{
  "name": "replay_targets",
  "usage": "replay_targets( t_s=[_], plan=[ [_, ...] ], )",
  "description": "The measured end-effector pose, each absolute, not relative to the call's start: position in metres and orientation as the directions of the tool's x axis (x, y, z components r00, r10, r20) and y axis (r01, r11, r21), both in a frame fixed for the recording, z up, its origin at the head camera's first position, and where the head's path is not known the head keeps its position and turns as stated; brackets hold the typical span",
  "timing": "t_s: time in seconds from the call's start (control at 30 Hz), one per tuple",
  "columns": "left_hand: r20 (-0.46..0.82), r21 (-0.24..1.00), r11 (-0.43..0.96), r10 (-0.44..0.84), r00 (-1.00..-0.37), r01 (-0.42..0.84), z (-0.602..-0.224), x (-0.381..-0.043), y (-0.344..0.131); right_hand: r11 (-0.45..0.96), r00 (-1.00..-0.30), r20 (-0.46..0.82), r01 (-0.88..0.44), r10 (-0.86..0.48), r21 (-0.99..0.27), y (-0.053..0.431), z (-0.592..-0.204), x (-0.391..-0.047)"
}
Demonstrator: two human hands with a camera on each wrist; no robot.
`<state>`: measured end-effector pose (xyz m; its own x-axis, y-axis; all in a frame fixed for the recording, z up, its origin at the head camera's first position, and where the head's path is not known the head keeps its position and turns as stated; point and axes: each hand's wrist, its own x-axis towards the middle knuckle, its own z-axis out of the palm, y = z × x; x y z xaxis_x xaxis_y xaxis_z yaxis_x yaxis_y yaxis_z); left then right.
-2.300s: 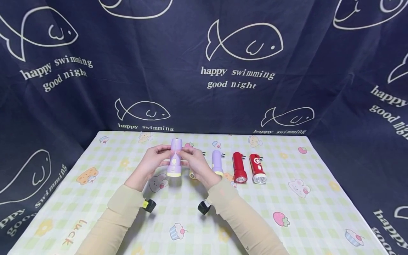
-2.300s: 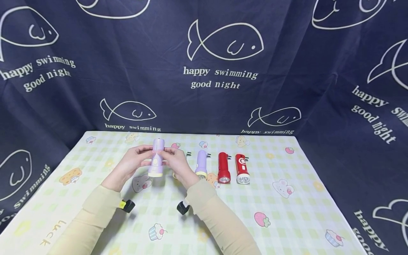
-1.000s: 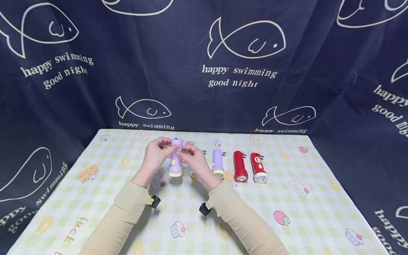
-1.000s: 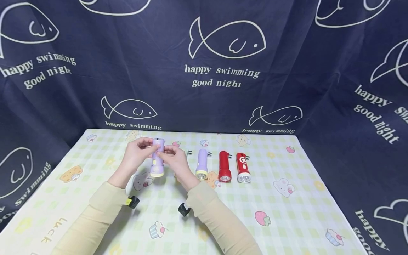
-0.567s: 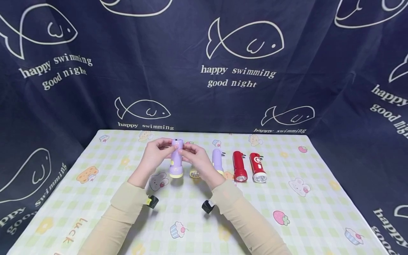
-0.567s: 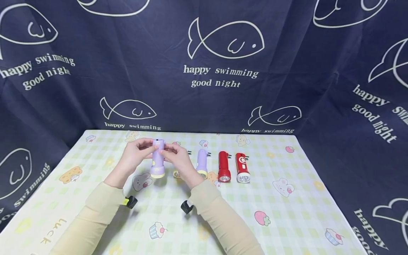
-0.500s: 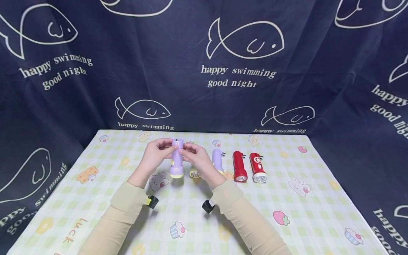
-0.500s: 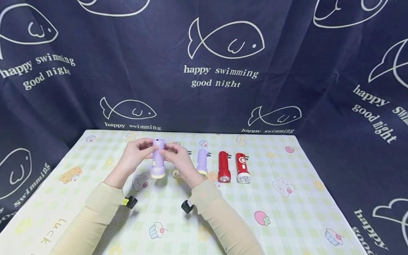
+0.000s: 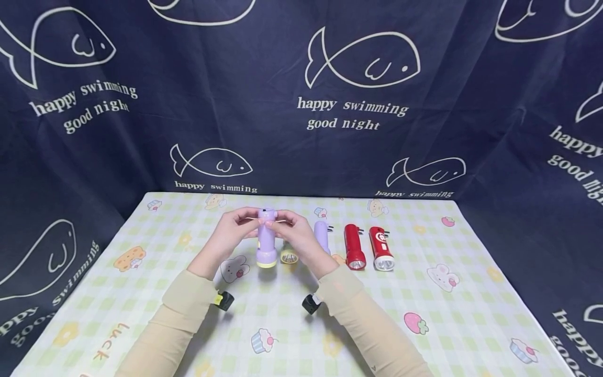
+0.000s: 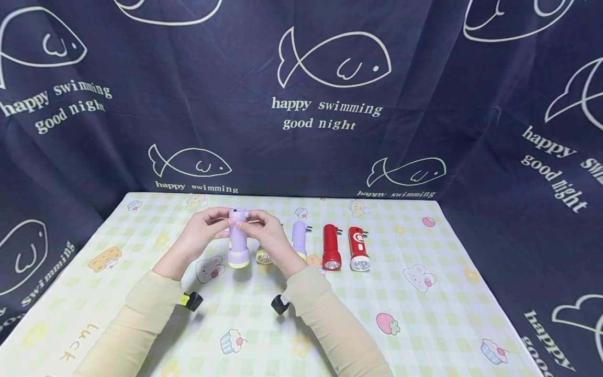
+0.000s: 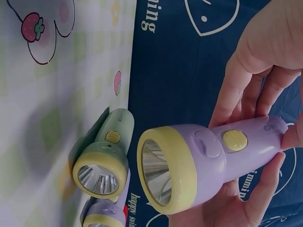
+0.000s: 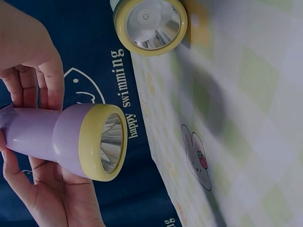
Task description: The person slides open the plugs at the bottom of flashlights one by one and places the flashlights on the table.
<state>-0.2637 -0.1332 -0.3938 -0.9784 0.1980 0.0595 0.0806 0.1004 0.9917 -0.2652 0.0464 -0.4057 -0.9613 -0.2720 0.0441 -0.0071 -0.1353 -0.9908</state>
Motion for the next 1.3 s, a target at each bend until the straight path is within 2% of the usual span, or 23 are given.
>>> replay_targets(
  t_s=[0.4,0.97,1.3],
  plan=[
    [0.123,0.990,0.033,0.255,-0.959,0.136,-0.389,-0.257,-0.132,0.037,-0.973,0.140,-0.149,-0.185,-0.988,0.051,-0.408,-0.259],
    [0.263,0.950,0.099,0.254,-0.931,0.295,-0.382,-0.249,-0.125,0.022,-0.952,0.286,-0.290,-0.112,-0.957,0.052,-0.400,-0.245],
    [0.278,0.942,0.111,0.275,-0.920,0.317,-0.380,-0.247,-0.123,0.009,-0.926,0.324,-0.331,-0.192,-0.943,0.062,-0.399,-0.244]
  ],
)
